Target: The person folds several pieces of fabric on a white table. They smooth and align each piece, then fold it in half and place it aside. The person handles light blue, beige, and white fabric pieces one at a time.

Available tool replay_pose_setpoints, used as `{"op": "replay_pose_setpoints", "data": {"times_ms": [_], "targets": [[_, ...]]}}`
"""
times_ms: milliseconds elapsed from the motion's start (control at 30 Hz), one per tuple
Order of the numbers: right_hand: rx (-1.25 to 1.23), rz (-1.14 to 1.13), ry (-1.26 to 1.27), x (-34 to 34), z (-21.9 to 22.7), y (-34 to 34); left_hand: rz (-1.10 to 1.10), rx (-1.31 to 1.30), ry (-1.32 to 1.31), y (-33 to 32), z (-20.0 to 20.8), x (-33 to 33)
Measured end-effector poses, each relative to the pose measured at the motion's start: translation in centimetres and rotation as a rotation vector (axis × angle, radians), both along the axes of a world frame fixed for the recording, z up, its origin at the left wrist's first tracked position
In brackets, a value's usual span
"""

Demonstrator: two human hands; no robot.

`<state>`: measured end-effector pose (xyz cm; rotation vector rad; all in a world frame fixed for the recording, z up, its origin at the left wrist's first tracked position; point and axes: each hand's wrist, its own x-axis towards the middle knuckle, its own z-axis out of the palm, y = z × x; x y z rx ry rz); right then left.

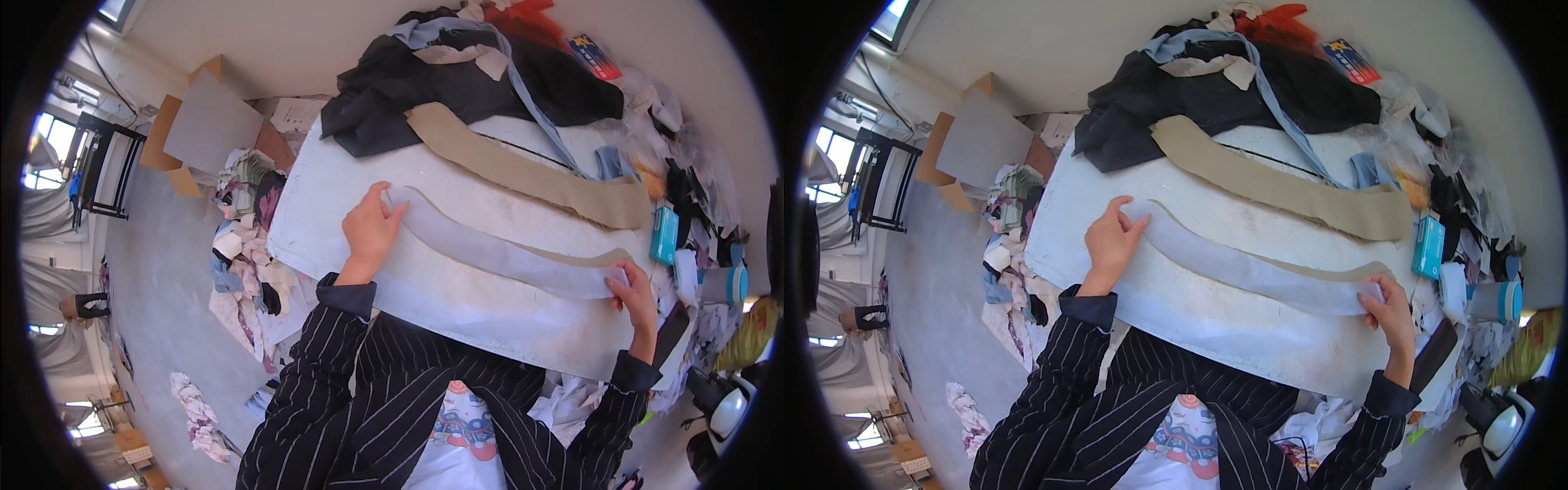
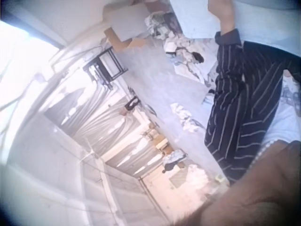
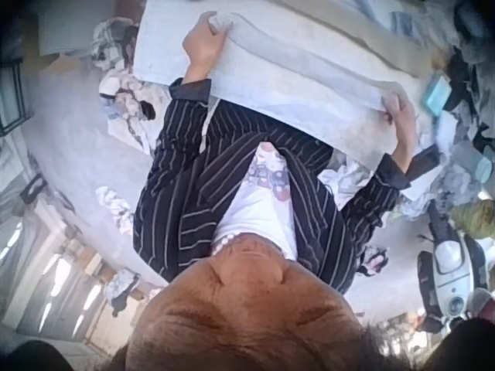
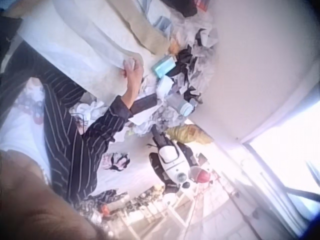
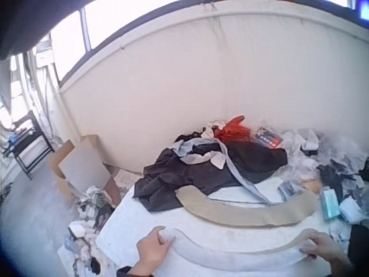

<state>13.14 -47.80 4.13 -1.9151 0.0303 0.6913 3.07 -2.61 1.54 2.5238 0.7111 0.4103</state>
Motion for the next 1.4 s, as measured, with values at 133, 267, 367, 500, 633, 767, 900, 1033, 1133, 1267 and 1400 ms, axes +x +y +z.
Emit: {"op": "replay_pose_setpoints", "data": {"times_ms": [133, 267, 367, 500, 633, 767, 900, 1033, 1133, 1267, 1400], "targets": [[-0.003, -0.011, 0.005, -0.1, 0.5, 0.6, -0.436, 0.243, -0.182, -0.9, -0.4, -1.8], [0.006, -0.001, -0.019, 0.1, 0.6, 0.3, -0.763, 0.270, 0.213, -1.7, 0.3, -3.1], [-0.065, -0.009, -0.115, 0.2, 0.8, 0.6, -0.829, 0.286, 0.290, -0.8, 0.1, -2.6], [-0.136, 0.027, -0.340, 0.5, -1.4, 0.9, -0.856, 0.289, 0.305, -0.2, 0.1, -2.4], [-0.221, 0.020, -0.368, 0.3, -1.9, 1.4, -0.846, 0.339, 0.309, -0.3, 0.3, -2.3], [-0.233, -0.008, -0.411, -0.2, -2.3, 1.3, -1.004, 0.353, 0.187, -3.7, 1.9, -1.7], [-0.184, -0.052, -0.453, -0.2, -2.7, 1.6, -1.213, 0.345, 0.210, -6.4, 0.3, -1.0], [-0.247, -0.132, -0.530, -0.2, -4.1, 0.9, -1.234, 0.388, 0.266, -6.8, 0.2, -0.4], [-0.433, -0.101, -0.721, -0.5, -4.8, 1.7, -1.237, 0.380, 0.275, -6.8, 0.1, -0.5], [-0.440, -0.095, -0.813, -1.3, -5.0, 2.0, -1.232, 0.363, 0.275, -7.5, 1.2, 0.0], [-0.448, -0.067, -0.752, -1.3, -4.1, 2.3, -1.338, 0.353, 0.152, -11.2, 2.1, 1.8]]}}
